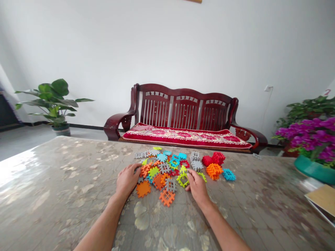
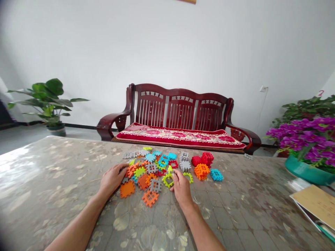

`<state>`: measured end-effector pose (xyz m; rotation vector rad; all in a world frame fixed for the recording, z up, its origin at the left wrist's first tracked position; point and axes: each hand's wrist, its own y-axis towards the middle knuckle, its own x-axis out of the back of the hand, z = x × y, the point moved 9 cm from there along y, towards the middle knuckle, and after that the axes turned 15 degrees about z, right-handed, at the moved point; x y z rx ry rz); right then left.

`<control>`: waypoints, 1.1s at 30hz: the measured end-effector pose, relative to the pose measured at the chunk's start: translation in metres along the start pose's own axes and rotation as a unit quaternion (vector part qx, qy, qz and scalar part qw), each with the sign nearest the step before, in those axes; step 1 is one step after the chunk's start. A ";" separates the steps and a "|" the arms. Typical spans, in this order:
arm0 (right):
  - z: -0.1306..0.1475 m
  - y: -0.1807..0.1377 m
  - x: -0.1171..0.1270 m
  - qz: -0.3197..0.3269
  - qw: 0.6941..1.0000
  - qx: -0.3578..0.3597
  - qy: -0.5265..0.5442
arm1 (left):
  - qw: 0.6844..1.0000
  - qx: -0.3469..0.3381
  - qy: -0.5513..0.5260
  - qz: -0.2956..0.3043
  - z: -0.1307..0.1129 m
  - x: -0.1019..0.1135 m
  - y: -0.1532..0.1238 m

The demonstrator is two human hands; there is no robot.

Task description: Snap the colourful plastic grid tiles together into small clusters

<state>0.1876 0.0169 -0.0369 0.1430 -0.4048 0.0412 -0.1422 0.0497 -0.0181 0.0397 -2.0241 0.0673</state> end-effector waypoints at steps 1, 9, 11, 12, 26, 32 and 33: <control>-0.002 0.001 -0.001 0.001 1.000 -0.005 0.016 | 1.000 0.000 0.001 0.000 0.000 0.000 0.000; -0.002 0.003 -0.011 0.044 0.997 -0.006 0.063 | 1.000 0.001 0.005 0.005 0.000 -0.001 0.000; 0.002 0.003 -0.015 0.056 0.997 0.002 0.045 | 1.000 0.001 0.004 0.008 0.000 -0.001 0.001; 0.004 0.002 -0.017 0.062 0.997 0.004 0.039 | 1.000 0.002 0.003 0.009 0.000 -0.001 0.001; 0.013 0.002 -0.012 0.055 0.997 0.046 0.027 | 1.000 0.006 0.005 0.001 -0.001 0.001 -0.001; 0.020 0.000 -0.005 0.014 0.994 0.101 -0.048 | 1.000 0.006 0.005 0.003 0.000 0.000 0.000; 0.023 -0.001 -0.005 0.007 0.991 0.116 -0.061 | 1.000 0.006 0.005 0.004 0.000 0.000 0.000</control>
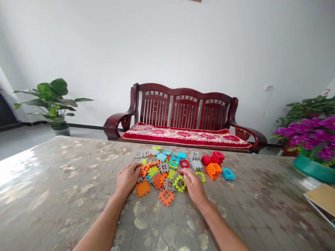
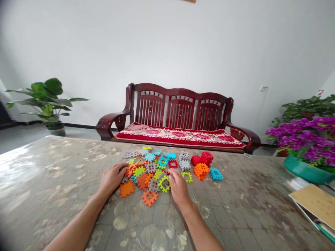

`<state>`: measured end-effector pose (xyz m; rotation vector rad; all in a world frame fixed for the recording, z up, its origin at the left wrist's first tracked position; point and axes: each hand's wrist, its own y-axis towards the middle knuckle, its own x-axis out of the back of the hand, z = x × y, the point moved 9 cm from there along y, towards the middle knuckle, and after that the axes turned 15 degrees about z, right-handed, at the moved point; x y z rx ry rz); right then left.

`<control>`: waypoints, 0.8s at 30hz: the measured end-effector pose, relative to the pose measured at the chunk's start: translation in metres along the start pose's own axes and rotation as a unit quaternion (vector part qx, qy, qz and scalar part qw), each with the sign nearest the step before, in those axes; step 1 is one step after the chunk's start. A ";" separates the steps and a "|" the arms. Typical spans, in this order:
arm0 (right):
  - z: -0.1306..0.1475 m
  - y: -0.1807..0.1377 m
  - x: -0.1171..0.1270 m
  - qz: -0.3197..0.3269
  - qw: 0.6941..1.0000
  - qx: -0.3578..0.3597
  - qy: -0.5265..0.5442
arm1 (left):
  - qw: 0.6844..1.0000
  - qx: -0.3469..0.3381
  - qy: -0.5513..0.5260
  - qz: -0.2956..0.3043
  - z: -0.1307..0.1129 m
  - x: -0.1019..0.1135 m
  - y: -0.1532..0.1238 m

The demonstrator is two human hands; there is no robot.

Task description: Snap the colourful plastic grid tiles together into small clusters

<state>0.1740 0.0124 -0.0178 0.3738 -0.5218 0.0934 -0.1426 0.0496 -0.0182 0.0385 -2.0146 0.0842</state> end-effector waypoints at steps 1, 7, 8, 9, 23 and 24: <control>0.002 -0.001 0.000 -0.003 1.000 0.008 -0.007 | 1.000 0.000 0.000 0.000 0.000 0.000 0.000; 0.022 -0.007 -0.002 0.026 0.995 0.011 -0.094 | 1.000 -0.002 -0.003 -0.004 0.001 -0.001 0.001; 0.027 -0.008 -0.002 0.031 0.992 0.014 -0.120 | 1.000 -0.004 -0.004 -0.004 0.001 -0.001 0.001; 0.032 -0.010 -0.002 0.035 0.989 0.016 -0.142 | 1.000 -0.005 -0.004 -0.004 0.001 -0.001 0.001; 0.016 -0.014 0.019 0.014 0.975 0.003 -0.222 | 1.000 -0.005 -0.008 -0.001 -0.001 0.000 -0.001; 0.013 -0.013 0.027 -0.001 0.974 0.005 -0.227 | 1.000 -0.005 -0.007 0.000 -0.001 0.000 -0.001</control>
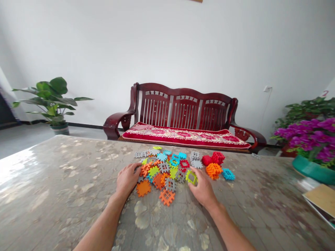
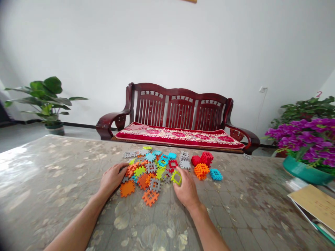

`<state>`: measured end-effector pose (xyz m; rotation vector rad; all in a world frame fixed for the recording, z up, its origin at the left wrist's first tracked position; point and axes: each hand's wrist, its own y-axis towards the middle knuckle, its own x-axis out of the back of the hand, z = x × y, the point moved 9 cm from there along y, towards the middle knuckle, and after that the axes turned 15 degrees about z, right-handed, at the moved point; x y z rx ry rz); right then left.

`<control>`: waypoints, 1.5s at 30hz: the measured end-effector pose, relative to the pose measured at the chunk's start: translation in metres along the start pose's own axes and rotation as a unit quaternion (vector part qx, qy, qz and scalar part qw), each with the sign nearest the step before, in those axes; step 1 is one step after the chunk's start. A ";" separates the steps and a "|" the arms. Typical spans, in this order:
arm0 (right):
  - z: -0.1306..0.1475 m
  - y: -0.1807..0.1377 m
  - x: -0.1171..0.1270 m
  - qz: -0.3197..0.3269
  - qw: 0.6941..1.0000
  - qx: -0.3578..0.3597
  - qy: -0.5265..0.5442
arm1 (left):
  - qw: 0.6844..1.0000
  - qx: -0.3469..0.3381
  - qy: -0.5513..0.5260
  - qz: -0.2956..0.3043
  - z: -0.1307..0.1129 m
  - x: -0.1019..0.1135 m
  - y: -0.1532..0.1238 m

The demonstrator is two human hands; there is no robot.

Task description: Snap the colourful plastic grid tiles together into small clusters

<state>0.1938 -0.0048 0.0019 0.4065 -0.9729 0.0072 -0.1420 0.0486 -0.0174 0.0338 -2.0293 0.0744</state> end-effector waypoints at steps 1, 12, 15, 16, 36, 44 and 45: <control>-0.007 0.000 0.005 -0.013 1.000 -0.003 -0.006 | 1.000 0.001 0.001 0.001 0.000 0.000 0.000; -0.042 -0.002 0.025 -0.063 0.997 -0.017 -0.030 | 1.000 -0.002 -0.001 -0.005 0.001 0.000 0.001; -0.045 -0.002 0.024 -0.057 0.998 -0.009 -0.025 | 1.000 0.000 -0.001 -0.002 0.000 0.000 -0.001; -0.045 -0.002 0.024 -0.058 0.998 -0.006 -0.025 | 1.000 0.001 -0.002 -0.001 -0.001 0.001 -0.001; -0.041 -0.005 0.017 -0.066 0.994 -0.039 -0.076 | 1.000 0.000 0.001 -0.007 0.001 0.000 0.000; -0.002 -0.007 0.020 -0.071 0.996 0.034 -0.031 | 1.000 0.001 0.001 0.001 0.000 -0.001 0.001; 0.006 -0.007 0.015 -0.059 0.997 0.049 -0.017 | 1.000 0.000 0.001 0.001 0.000 -0.001 0.001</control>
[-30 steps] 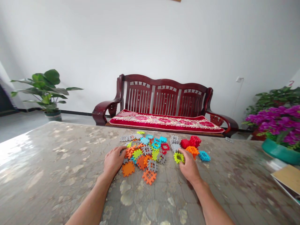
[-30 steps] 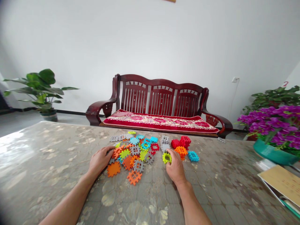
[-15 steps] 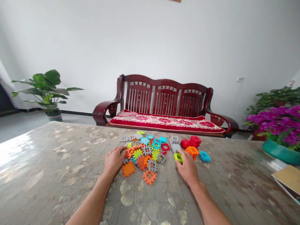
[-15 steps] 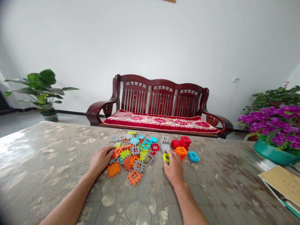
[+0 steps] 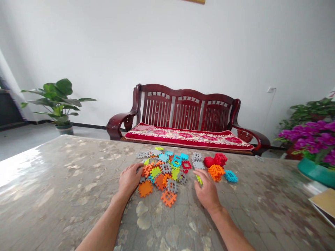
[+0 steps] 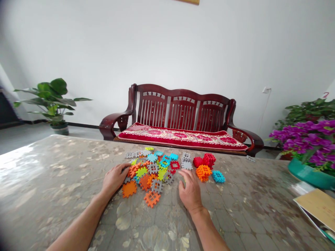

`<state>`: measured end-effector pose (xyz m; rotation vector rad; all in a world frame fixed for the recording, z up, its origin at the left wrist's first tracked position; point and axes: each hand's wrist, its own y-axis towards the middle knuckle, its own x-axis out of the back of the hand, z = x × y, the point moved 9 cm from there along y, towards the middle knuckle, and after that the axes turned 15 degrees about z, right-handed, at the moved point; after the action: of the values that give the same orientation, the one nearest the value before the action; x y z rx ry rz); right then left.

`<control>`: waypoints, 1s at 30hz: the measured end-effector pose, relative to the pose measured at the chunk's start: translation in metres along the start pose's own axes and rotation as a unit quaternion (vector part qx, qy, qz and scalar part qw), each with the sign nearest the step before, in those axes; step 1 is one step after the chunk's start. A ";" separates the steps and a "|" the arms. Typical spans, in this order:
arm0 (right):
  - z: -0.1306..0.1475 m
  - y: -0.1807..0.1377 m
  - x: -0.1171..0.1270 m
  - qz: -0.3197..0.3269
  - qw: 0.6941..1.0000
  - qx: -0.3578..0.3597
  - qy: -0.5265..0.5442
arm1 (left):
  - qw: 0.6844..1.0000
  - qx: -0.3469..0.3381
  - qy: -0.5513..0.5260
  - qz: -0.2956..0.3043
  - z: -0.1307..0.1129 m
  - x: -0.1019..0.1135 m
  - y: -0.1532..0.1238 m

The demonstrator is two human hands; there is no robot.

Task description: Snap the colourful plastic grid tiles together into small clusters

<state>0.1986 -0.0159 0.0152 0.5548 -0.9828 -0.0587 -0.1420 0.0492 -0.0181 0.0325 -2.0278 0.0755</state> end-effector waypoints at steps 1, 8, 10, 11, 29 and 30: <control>0.008 0.000 -0.005 0.014 1.000 0.013 0.016 | 1.000 -0.001 0.000 -0.001 0.000 0.000 0.000; 0.036 -0.002 -0.041 0.131 0.988 0.034 0.072 | 1.000 -0.003 -0.007 -0.007 0.001 0.000 0.000; 0.032 -0.001 -0.045 0.140 0.987 0.022 0.069 | 1.000 -0.005 -0.008 -0.009 0.001 0.001 0.000; 0.030 -0.001 -0.046 0.141 0.988 0.017 0.067 | 1.000 -0.005 -0.008 -0.009 0.001 0.001 0.000; 0.033 0.001 -0.045 0.162 0.987 0.017 0.010 | 0.998 -0.027 -0.044 -0.043 -0.004 0.008 -0.005; 0.033 0.001 -0.045 0.162 0.987 0.017 0.013 | 0.996 -0.045 -0.049 -0.062 -0.007 0.012 -0.007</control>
<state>0.1465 -0.0156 -0.0047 0.4212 -1.0399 0.2550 -0.1401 0.0430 -0.0041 0.1066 -2.1198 -0.0969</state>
